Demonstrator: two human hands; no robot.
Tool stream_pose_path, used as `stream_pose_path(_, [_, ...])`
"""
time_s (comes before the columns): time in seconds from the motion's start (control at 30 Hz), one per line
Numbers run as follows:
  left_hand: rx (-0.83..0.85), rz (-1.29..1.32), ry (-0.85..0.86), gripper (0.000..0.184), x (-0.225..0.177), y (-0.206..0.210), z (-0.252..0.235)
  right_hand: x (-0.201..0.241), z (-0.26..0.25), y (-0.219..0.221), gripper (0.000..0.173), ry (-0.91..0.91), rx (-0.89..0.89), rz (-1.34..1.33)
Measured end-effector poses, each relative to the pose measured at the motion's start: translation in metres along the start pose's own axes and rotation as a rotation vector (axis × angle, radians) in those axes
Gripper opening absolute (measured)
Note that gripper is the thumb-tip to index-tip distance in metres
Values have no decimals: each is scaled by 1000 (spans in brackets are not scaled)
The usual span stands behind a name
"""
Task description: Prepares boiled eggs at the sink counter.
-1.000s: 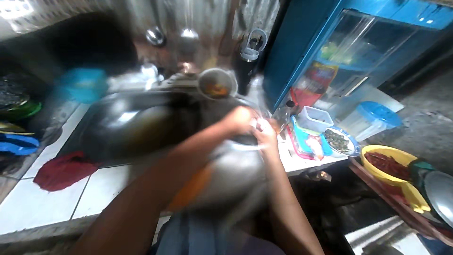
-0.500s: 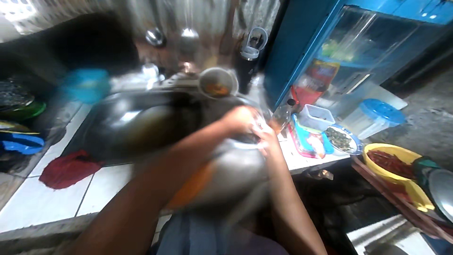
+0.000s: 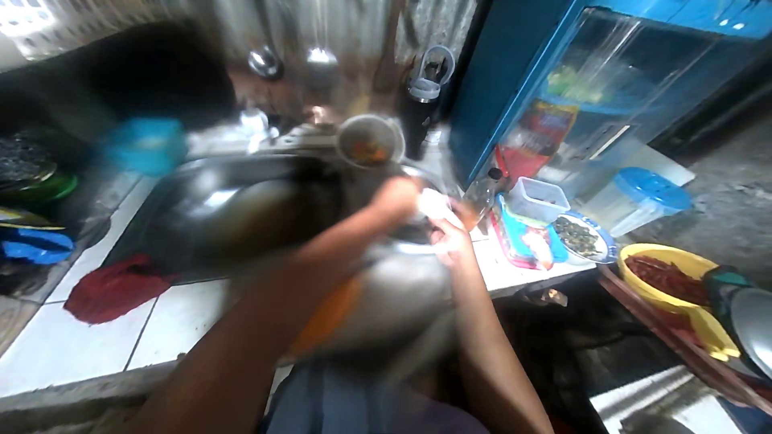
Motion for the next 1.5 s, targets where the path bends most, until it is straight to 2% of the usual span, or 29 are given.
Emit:
stream_pose_path(0.1, [-6,98,-130,29,-1,8,6,-7,4,1,34,63,-118,-21])
stream_pose_path(0.2, [-28,116,-139,31,-12,1,8,-9,7,-3,25,107,-216,-139])
stream_pose_path(0.33, [4,108,-40,29,-26,-7,7,-5,4,6,24,125,-126,-119])
stream_pose_path(0.43, [-22,119,40,30,-29,-6,4,-1,2,9,21,39,-104,3])
stream_pose_path(0.5, [-58,65,54,31,-27,-11,1,2,1,9,21,5,-89,-13])
stream_pose_path(0.63, [-111,-86,8,28,1,-16,-5,3,0,2,20,27,-138,-166])
stream_pose_path(0.73, [47,-201,-74,29,30,10,-7,-4,-8,-3,30,75,-153,-270])
stream_pose_path(0.8, [79,-177,-127,35,28,12,-2,-8,-13,-4,32,75,-159,-294])
stream_pose_path(0.9, [-89,28,30,32,-6,-2,6,-5,-10,-3,28,16,-221,-222])
stream_pose_path(0.97, [-65,135,66,32,-15,4,8,-4,-7,-1,19,-12,-283,-165])
stream_pose_path(1.07, [-117,248,66,29,-19,0,10,-2,-2,7,21,-2,-245,-84])
stream_pose_path(1.17, [-106,206,80,28,-21,-4,10,2,2,12,31,-1,-217,81])
stream_pose_path(1.23, [-106,182,105,25,-18,-2,10,3,-1,10,28,-40,-195,107])
stream_pose_path(1.5, [-261,17,181,26,-21,-26,9,-4,-6,5,24,-6,-162,-109])
Point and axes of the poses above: each hand's wrist, its own z-axis away from the middle knuckle, its own y-axis out of the palm, x = y × z, the point moved 10 cm from there along -z, towards the middle knuckle, and after that the axes turned 7 degrees about -x, right-handed, at the moved point
